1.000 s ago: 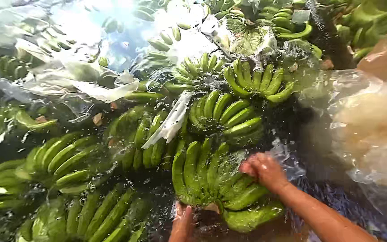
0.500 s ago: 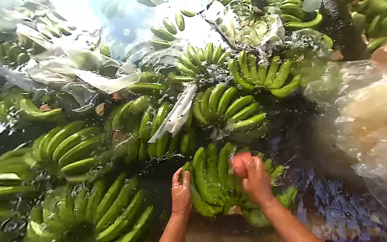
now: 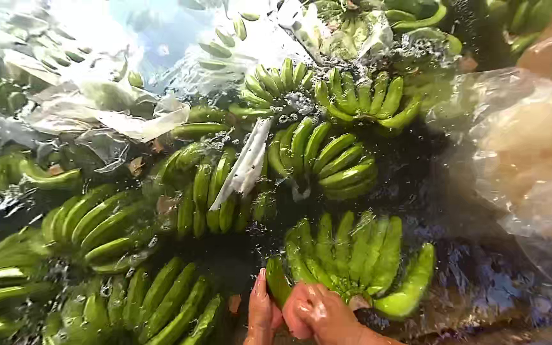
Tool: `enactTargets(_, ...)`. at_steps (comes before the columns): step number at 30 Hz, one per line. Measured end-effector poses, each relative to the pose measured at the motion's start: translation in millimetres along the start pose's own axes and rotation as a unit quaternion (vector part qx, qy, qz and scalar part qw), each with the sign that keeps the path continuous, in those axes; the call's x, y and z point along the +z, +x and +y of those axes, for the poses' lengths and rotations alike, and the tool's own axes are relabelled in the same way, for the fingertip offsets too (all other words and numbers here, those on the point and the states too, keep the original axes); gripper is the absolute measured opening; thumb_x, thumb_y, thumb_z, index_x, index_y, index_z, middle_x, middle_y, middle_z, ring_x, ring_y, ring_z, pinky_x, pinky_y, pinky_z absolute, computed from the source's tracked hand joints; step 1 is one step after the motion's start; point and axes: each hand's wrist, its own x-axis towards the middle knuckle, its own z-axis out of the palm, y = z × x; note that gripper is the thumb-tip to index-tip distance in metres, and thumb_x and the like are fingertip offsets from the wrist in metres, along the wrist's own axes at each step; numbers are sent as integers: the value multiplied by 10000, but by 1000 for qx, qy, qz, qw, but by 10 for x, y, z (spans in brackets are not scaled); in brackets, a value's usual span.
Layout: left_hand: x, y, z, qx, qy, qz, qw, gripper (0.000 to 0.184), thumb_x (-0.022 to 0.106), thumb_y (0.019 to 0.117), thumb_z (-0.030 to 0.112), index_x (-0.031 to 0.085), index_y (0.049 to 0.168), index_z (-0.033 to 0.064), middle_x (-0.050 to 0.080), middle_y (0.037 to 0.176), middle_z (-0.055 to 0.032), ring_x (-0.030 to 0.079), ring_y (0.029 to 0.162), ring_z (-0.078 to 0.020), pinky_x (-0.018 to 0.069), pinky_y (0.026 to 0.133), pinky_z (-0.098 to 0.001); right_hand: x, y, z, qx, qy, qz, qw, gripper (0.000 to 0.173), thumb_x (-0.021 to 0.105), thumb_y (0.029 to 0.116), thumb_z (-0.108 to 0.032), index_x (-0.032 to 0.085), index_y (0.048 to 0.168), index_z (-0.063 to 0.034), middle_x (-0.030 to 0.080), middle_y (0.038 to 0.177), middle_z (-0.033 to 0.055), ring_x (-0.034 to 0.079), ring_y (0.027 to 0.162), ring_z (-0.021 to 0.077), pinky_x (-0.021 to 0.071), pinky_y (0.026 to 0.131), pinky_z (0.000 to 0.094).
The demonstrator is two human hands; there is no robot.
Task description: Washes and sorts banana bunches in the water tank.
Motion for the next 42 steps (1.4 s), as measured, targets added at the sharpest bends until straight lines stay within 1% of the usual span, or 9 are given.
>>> enactTargets(4,-346,245,142,75,380,-78,919,270,568,1015,190,667,982,-59,661,893,-125,633,848,-192,532,813,-415,-160,-589,576,134,-42,-30,990,466,809,794,-75,699,1243,-21,627,1259,302,632,1168,467,551,946,592)
enactTargets(8,225,367,542,114,616,-193,755,766,755,879,416,505,1446,-36,511,1453,-299,481,1372,-440,377,1147,-591,-307,-717,835,274,-49,-38,960,536,762,835,-108,634,1354,-65,564,1339,297,612,1185,461,539,952,585)
enactTargets(14,1304,335,461,-48,769,-405,492,738,779,833,586,666,1259,-6,656,1245,-274,607,1207,-450,440,1017,-694,-360,-487,1065,446,108,148,876,591,666,950,-177,469,1451,65,463,1464,348,487,1361,468,414,1133,568)
enactTargets(18,1257,142,89,-94,749,-348,556,648,675,972,413,524,1424,-26,539,1432,-285,506,1358,-437,389,1109,-640,-230,-116,880,451,167,186,857,629,634,984,-175,389,1512,64,439,1498,336,473,1390,441,401,1162,520)
enactTargets(24,805,181,-35,-41,626,-376,682,312,716,933,254,726,1136,17,718,1097,-191,677,1066,-328,507,974,-567,-271,-321,575,322,185,99,923,535,724,904,-139,558,1380,41,539,1392,297,547,1297,412,458,1094,527)
enactTargets(28,579,218,246,-120,537,-449,704,259,639,972,203,696,1153,27,710,1008,-98,678,877,-170,570,825,-409,-583,-1012,799,254,121,279,918,519,744,816,-176,640,1263,65,607,1270,278,610,1178,380,515,1016,515)
enactTargets(35,724,197,279,-103,637,-555,525,411,667,994,215,629,1320,-33,648,1279,-247,612,1218,-359,436,1082,-564,-749,-1493,1383,405,202,378,808,540,640,971,-154,451,1424,74,589,1314,282,624,1189,307,518,1025,457)
enactTargets(40,680,42,70,-78,718,-452,524,555,648,984,475,655,1210,-32,664,1158,-271,632,1125,-419,461,997,-627,-333,-976,1329,394,410,287,771,684,647,1001,-229,292,1541,-6,615,1135,177,634,737,151,560,636,316)
enactTargets(42,646,0,68,-80,746,-409,519,627,658,950,559,677,1185,-22,673,1158,-265,633,1140,-428,466,995,-638,-337,-890,1316,409,394,240,787,837,785,889,-267,314,1521,18,608,1229,227,664,887,226,586,757,386)
